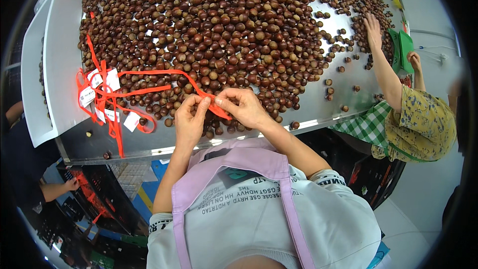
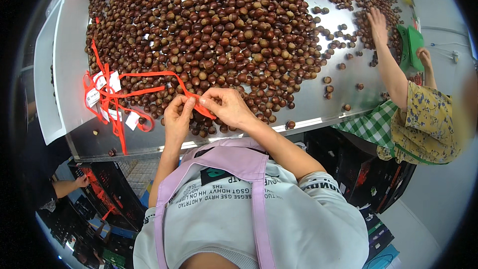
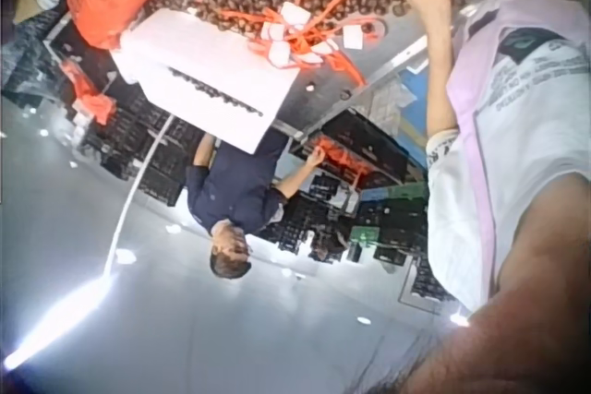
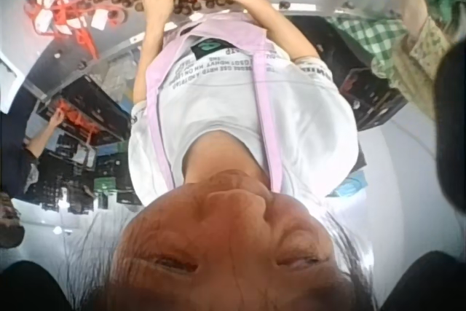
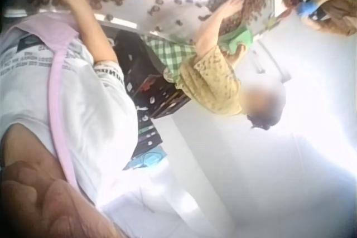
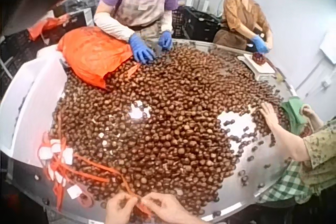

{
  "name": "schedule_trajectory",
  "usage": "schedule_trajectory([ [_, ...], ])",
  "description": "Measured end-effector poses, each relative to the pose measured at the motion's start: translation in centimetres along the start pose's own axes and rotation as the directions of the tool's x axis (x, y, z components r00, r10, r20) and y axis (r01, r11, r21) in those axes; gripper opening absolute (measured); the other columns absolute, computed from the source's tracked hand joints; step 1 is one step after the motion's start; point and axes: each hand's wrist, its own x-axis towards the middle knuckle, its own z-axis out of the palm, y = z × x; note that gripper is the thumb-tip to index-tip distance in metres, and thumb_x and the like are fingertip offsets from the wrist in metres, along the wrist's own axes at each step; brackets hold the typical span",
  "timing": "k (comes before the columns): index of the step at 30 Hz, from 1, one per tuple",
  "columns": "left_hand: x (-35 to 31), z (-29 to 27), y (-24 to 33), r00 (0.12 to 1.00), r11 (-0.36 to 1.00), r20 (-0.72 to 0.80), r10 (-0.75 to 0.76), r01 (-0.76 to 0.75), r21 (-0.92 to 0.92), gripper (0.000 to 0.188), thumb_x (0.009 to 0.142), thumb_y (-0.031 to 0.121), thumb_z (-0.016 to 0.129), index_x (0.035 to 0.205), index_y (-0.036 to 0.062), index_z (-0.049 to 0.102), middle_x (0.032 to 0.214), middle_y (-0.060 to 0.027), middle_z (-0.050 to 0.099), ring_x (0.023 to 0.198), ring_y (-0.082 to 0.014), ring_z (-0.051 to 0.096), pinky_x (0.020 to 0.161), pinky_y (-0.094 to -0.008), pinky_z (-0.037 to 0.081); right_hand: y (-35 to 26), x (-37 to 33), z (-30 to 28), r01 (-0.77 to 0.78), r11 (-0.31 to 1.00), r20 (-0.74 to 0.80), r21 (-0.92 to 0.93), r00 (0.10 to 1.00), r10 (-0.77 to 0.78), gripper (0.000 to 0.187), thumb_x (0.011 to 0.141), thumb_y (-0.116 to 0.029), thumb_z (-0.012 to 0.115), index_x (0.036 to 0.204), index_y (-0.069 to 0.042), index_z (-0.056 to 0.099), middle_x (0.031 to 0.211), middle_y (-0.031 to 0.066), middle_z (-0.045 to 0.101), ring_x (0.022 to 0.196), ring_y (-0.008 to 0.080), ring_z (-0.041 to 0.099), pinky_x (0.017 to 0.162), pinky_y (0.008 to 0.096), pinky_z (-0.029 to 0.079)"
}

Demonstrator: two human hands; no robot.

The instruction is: The person scoops chestnuts from a large pile on a metal table into red mesh bags. They then tie the bags closed with red ribbons and place them aside. The person occasionally spreads the chestnuts on the table to access more.

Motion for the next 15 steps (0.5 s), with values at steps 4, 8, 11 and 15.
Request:
schedule_trajectory([
  [4, -0.2, 0.3, 0.1, 1.000, 0.997, 0.013, 0.025, -0.024, -0.071, 0.015, 0.079, 0.013, 0.067, 0.079, 0.0015, 0.058, 0.065, 0.0041, 0.050, 0.057, -0.0011, 0.041, 0.048, -0.0158, 0.033, -0.4, 0.2, 0.0, -0.045, 0.992, -0.079, 0.119, 0.995, 0.055, 0.031, 0.088, -0.027, 0.056, 0.070, -0.002, 0.058, 0.056, -0.0018, 0.050, 0.053, 0.0046, 0.042, 0.047, 0.0233, 0.034],
  [8, -0.7, 1.3, 1.3, 0.995, 0.989, 0.071, 0.072, -0.061, -0.138, 0.017, 0.074, 0.008, 0.072, 0.085, 0.0011, 0.061, 0.068, 0.0032, 0.055, 0.056, -0.0012, 0.045, 0.050, -0.0143, 0.037, -0.6, 0.2, 0.9, -0.003, 0.976, -0.081, 0.216, 0.996, 0.021, 0.037, 0.086, -0.027, 0.060, 0.060, -0.002, 0.055, 0.052, -0.0036, 0.046, 0.052, 0.0023, 0.037, 0.044, 0.0217, 0.031],
  [11, -0.6, 0.7, 0.8, 0.991, 0.989, 0.132, 0.014, 0.005, -0.148, 0.016, 0.077, 0.009, 0.069, 0.089, 0.0006, 0.063, 0.072, 0.0002, 0.060, 0.057, -0.0020, 0.050, 0.050, -0.0150, 0.039, 0.4, 0.5, 0.6, 0.013, 0.976, -0.092, 0.218, 0.996, 0.007, 0.036, 0.085, -0.026, 0.061, 0.059, -0.003, 0.056, 0.052, -0.0044, 0.047, 0.050, 0.0016, 0.037, 0.042, 0.0209, 0.030],
  [15, 0.0, -0.2, 0.6, 0.997, 0.959, 0.037, 0.069, -0.056, -0.279, 0.018, 0.090, 0.017, 0.053, 0.089, 0.0016, 0.061, 0.074, -0.0013, 0.061, 0.063, -0.0050, 0.054, 0.056, -0.0183, 0.043, -1.8, -0.4, 0.0, -0.088, 0.896, 0.082, 0.435, 0.995, 0.058, 0.038, 0.084, -0.025, 0.063, 0.054, -0.004, 0.054, 0.050, -0.0042, 0.050, 0.047, 0.0019, 0.045, 0.042, 0.0193, 0.033],
])
